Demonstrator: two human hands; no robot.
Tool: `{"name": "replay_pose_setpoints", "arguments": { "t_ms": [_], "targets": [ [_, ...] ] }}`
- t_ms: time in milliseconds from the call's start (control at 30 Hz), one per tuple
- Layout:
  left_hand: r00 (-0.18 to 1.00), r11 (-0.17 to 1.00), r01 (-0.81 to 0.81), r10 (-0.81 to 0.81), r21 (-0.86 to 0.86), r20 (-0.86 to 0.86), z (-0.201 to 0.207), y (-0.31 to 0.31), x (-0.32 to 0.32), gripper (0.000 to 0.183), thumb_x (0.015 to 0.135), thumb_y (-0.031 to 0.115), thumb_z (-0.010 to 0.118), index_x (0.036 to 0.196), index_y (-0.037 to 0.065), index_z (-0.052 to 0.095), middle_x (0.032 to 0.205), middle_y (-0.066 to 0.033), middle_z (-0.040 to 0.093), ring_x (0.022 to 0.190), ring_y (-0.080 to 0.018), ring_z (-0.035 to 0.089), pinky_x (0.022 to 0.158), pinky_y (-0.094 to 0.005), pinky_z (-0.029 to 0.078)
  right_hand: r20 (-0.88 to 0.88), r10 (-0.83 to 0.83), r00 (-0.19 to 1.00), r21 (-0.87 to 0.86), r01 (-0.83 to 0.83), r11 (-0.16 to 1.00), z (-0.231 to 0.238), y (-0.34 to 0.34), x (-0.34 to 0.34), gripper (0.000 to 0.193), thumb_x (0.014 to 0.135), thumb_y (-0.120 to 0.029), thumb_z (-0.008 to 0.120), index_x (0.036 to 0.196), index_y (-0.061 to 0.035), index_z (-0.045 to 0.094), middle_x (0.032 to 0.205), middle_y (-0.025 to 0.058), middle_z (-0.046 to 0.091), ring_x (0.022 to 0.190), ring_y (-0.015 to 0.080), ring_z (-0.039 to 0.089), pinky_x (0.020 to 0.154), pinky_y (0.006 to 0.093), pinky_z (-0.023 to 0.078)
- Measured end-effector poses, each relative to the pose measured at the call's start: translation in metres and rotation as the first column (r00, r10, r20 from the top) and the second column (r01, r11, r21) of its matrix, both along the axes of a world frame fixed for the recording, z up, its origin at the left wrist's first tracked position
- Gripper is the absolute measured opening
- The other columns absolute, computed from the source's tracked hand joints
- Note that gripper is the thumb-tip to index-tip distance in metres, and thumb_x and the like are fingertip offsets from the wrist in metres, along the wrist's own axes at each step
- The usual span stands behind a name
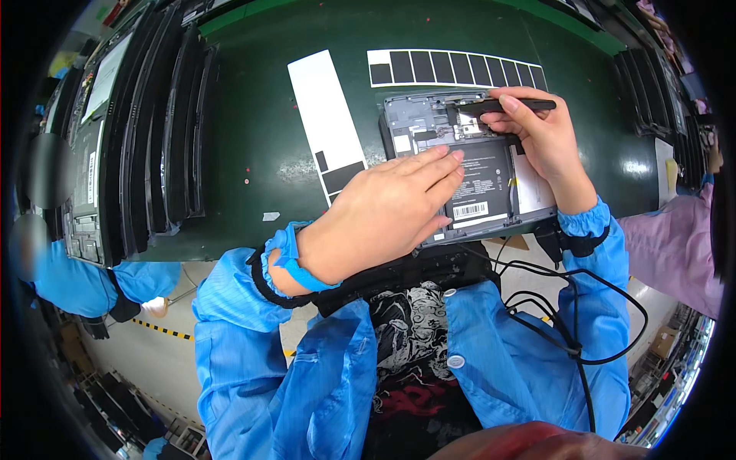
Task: Applying stickers and manipulating internal components of electronic devices on an assembly line.
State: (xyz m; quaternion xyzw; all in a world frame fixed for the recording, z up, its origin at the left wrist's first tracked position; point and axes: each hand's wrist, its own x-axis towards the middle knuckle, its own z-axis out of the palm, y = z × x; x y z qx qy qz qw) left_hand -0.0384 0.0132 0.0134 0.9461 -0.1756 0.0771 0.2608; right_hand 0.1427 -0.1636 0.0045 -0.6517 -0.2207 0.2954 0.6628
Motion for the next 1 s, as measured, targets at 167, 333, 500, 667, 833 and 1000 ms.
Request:
{"name": "replay_pose_setpoints", "arguments": {
  "t_ms": [167,333,500,667,833,1000],
  "targets": [
    [1.0,1.0,-0.014,0.014,-0.011,-0.018,0.007,-0.003,0.005,0.053,0.075,0.02,0.071,0.121,0.002,0.053,0.131,-0.0124,0.049,0.116,-0.0282,0.051,0.094,-0.0368,0.045,-0.007,-0.008,1.0,-0.015,0.008,1.0,0.001,0.002,0.002,0.024,0.089,-0.012,0.062,0.105,0.007,0.063,0.092,0.0165,0.067,0.083,0.0209,0.068,0.076,0.0268,0.056],
    [0.988,0.988,-0.143,0.139,0.067,0.061,0.001,-0.019,0.015,0.059,0.074,0.028,0.072,0.122,0.0,0.051,0.132,-0.0162,0.046,0.112,-0.0307,0.049,0.089,-0.0382,0.043,0.02,-0.013,1.0,-0.01,0.014,1.0,0.002,0.004,0.0,0.025,0.089,-0.012,0.062,0.105,0.007,0.063,0.092,0.0164,0.067,0.083,0.0203,0.068,0.076,0.0263,0.055],
    [0.976,0.966,-0.209,0.197,0.152,0.089,-0.004,-0.029,0.02,0.071,0.072,0.039,0.072,0.124,-0.003,0.048,0.133,-0.0216,0.044,0.112,-0.0332,0.046,0.089,-0.0396,0.041,0.079,-0.024,0.997,0.01,0.023,1.0,0.0,0.001,-0.005,0.026,0.09,-0.014,0.062,0.107,0.0058,0.063,0.094,0.0157,0.066,0.084,0.0187,0.067,0.077,0.0259,0.055],
    [0.958,0.95,-0.27,0.249,0.156,0.142,-0.009,-0.028,0.015,0.079,0.071,0.044,0.071,0.128,-0.003,0.044,0.133,-0.0235,0.043,0.112,-0.034,0.044,0.089,-0.0407,0.038,0.073,-0.104,0.992,0.09,0.097,0.991,-0.006,0.007,-0.01,0.028,0.092,-0.017,0.059,0.11,0.0047,0.062,0.103,0.013,0.065,0.09,0.0179,0.065,0.077,0.0255,0.054],
    [0.839,0.827,-0.529,0.544,-0.19,0.029,0.005,0.009,-0.023,0.023,0.079,0.026,0.069,0.093,0.008,0.066,0.087,-0.0124,0.067,0.074,-0.0297,0.063,0.065,-0.04,0.049,0.268,-0.041,0.963,-0.036,0.052,0.998,0.014,0.006,-0.03,0.026,0.09,-0.019,0.062,0.102,0.004,0.065,0.093,0.0075,0.067,0.085,0.0118,0.061,0.078,0.0244,0.048],
    [0.699,0.703,-0.711,0.709,-0.012,0.087,-0.029,0.04,-0.056,0.065,0.074,0.034,0.074,0.127,0.006,0.05,0.124,-0.0163,0.055,0.126,-0.0348,0.042,0.099,-0.0484,0.034,0.419,0.046,0.907,-0.069,-0.019,0.997,0.019,0.068,-0.085,0.024,0.083,-0.021,0.068,0.094,0.0002,0.069,0.087,0.0106,0.069,0.081,0.0152,0.064,0.075,0.0258,0.049]
  ]
}}
